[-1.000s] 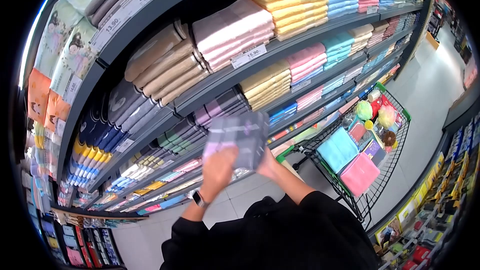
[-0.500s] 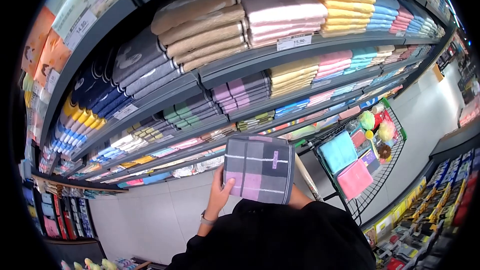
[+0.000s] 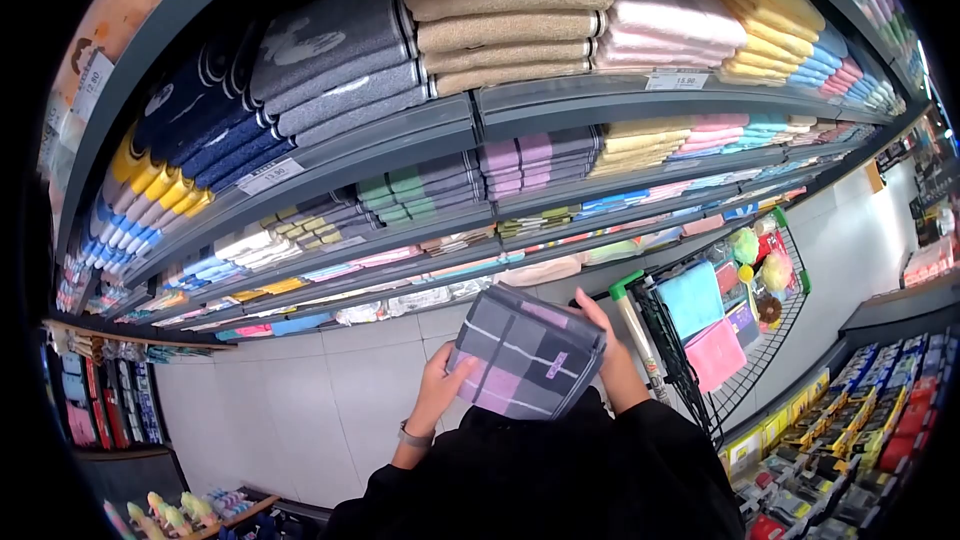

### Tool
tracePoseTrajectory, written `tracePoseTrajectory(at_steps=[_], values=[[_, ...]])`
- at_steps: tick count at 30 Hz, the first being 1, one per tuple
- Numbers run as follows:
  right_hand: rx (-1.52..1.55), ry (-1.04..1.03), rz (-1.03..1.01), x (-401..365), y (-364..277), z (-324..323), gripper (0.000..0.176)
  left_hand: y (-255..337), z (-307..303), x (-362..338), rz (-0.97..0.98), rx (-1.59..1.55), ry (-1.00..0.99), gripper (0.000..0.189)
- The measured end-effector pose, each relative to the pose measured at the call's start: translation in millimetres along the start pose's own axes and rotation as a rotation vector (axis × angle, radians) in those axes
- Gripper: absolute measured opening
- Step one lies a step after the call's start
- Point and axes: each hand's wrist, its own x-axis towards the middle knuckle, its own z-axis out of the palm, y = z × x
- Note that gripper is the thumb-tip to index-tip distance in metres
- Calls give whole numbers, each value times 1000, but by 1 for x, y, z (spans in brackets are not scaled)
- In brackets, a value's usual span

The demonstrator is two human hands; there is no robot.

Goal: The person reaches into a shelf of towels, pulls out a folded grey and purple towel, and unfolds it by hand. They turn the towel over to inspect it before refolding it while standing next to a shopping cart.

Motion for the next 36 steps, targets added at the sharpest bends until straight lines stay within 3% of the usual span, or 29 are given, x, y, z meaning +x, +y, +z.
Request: tracePoseTrajectory(at_steps=[1,3,5,7,10,11,12,13,15,17,19,24,26,33,36], values=[[3,11,-6,-1,1,1,62,-2,-7,2,-6,-4,-11,36],[-545,87,0,-3,-5,24,62,-4,-18,7,1,21,-38,34],[-720,171,31,-4,-6,51,62,0,-21,11,-37,-25,-49,33],[-1088,136,156,-2,-1,67,55,7,-20,13,-71,-65,-56,32],[-1163,232,131,-5,14,72,45,13,-21,14,-68,-251,-51,37],[-1200,293,105,-8,19,68,43,9,-24,15,-20,-441,-74,40],[-1119,294,46,-11,24,56,46,8,-24,14,31,-630,-97,43],[-1122,287,41,-16,28,50,46,10,-19,12,39,-627,-95,43],[-813,316,-37,-26,32,42,45,15,-8,7,115,-887,-134,53],[-731,333,-42,-36,35,43,44,-28,-1,5,109,-897,-128,55],[-639,355,-52,-48,36,37,43,-29,24,3,-117,-633,34,50],[-672,264,-110,-89,28,6,44,-8,73,-12,-132,-285,90,38],[-710,232,-106,-104,20,1,45,5,95,-20,-23,-45,107,35],[-755,266,-104,-133,16,-6,40,23,134,-61,21,59,156,38],[-576,278,-109,-139,27,-16,38,15,132,-82,128,-143,112,39]])
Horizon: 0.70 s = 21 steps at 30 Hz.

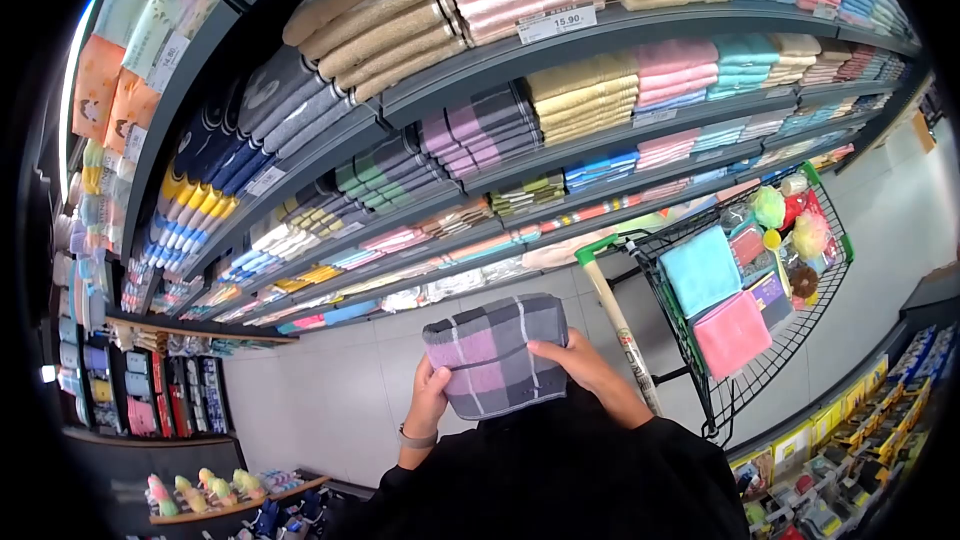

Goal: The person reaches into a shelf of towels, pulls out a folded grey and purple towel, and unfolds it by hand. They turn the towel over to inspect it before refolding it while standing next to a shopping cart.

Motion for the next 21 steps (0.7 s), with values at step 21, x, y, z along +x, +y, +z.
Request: tracePoseTrajectory(at_steps=[21], values=[[-223,-259,18,-8,22,131,41,12,-73,-101,154,114,493,35]])
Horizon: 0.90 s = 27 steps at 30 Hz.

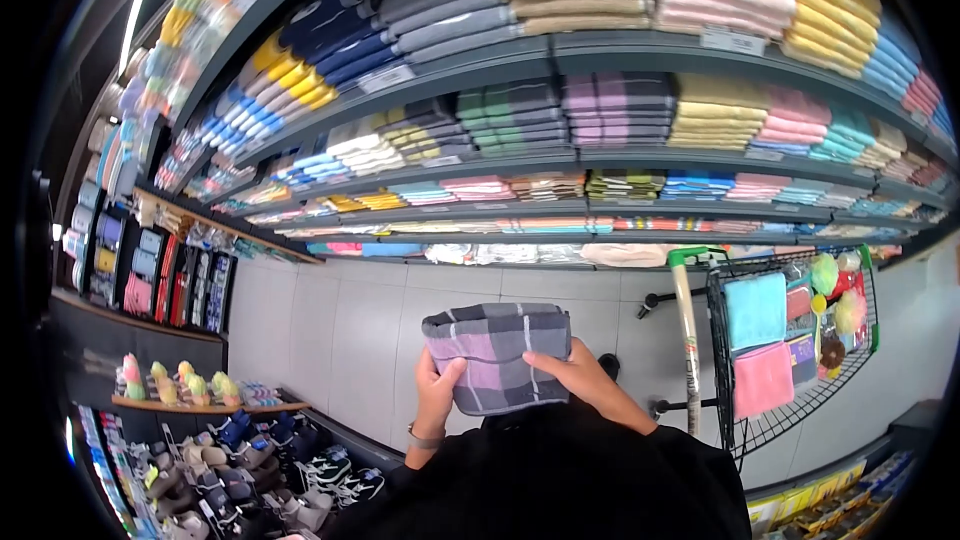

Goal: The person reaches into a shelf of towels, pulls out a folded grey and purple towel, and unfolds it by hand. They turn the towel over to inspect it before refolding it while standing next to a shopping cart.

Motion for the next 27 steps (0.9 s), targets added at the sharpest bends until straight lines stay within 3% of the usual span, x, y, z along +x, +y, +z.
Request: tracePoseTrajectory(at_steps=[5,9,17,21,27], values=[[178,67,-3,15,6,76,39,-34,-94,-18,-212,-48,-186,45],[162,89,13,31,26,138,42,-32,-147,-27,-174,-159,-82,40],[185,139,85,73,72,250,44,-35,-255,-43,-68,-88,132,26],[157,68,63,89,86,290,44,-49,-302,-58,-15,-41,149,28],[151,-37,58,121,93,330,42,-63,-344,-75,-110,-294,115,38]])
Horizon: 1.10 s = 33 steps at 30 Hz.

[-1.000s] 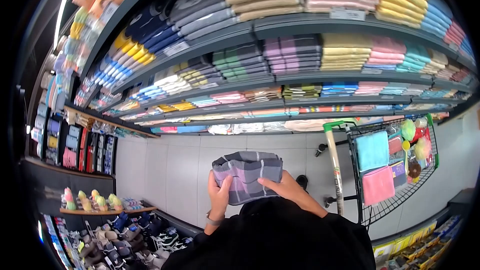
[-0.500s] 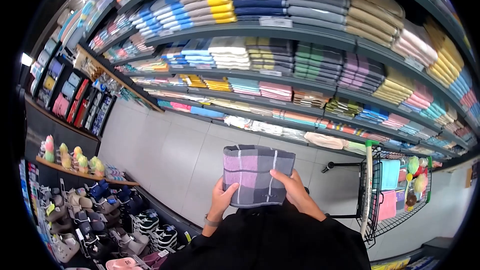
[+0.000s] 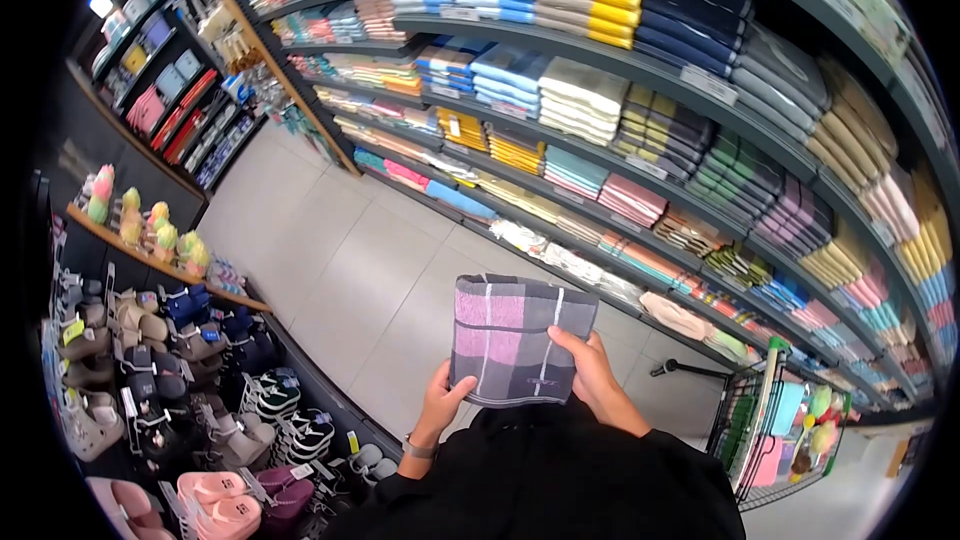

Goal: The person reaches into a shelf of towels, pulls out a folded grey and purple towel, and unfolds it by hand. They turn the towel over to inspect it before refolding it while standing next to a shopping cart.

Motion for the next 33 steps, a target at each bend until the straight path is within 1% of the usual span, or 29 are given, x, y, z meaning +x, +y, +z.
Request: tracePoseTrajectory(at_steps=[2,3,4,6,8,10,11,12,13,15,16,17,18,19,21,22,23,24,25,26,27,28,29,31,32,33], values=[[9,-26,49,17,6,12,42,-7,-18,4,-7,105,101,41],[31,-38,87,26,10,18,42,-5,-25,6,-7,102,119,41],[26,-47,101,36,12,22,42,-2,-32,9,-25,107,113,43],[3,-135,135,56,14,27,43,7,-46,19,-44,111,122,44],[-11,-172,165,76,17,29,44,21,-57,36,20,76,52,45],[-19,-213,194,98,18,32,45,42,-61,58,50,36,62,46],[-75,-268,218,109,19,33,47,50,-64,69,81,-5,56,47],[-129,-322,238,119,18,36,50,50,-69,82,101,6,90,46],[-122,-334,241,130,15,42,50,52,-71,94,103,17,98,46],[-326,-407,175,152,4,55,54,63,-72,124,48,10,187,43],[-382,-428,146,166,-3,60,57,71,-71,141,49,23,179,43],[-370,-420,136,178,-13,65,57,78,-69,157,59,27,216,41],[-394,-427,68,190,-24,72,56,83,-67,174,66,29,253,40],[-420,-433,3,204,-34,75,55,88,-65,191,59,35,242,40],[-440,-408,-21,238,-38,75,54,95,-64,221,101,133,266,42],[-468,-394,-40,252,-38,75,53,97,-64,234,88,137,268,42],[-462,-391,-30,264,-41,77,53,101,-64,247,126,213,280,49],[-459,-370,-61,275,-43,79,49,105,-64,260,169,288,291,55],[-457,-349,-92,287,-46,81,44,117,-64,272,164,290,293,55],[-454,-350,-87,299,-50,83,44,133,-65,280,298,495,261,63],[-446,-354,-53,309,-54,84,38,143,-70,285,428,699,226,71],[-437,-360,-17,317,-56,85,32,146,-77,287,325,552,160,75],[-437,-365,-5,323,-57,87,32,158,-82,290,316,553,169,75],[-434,-385,-23,338,-63,96,25,204,-79,303,387,736,-156,70],[-379,-411,-36,345,-66,101,24,219,-78,309,396,743,-185,59],[-380,-414,-37,351,-69,106,24,224,-84,315,399,743,-181,59]])
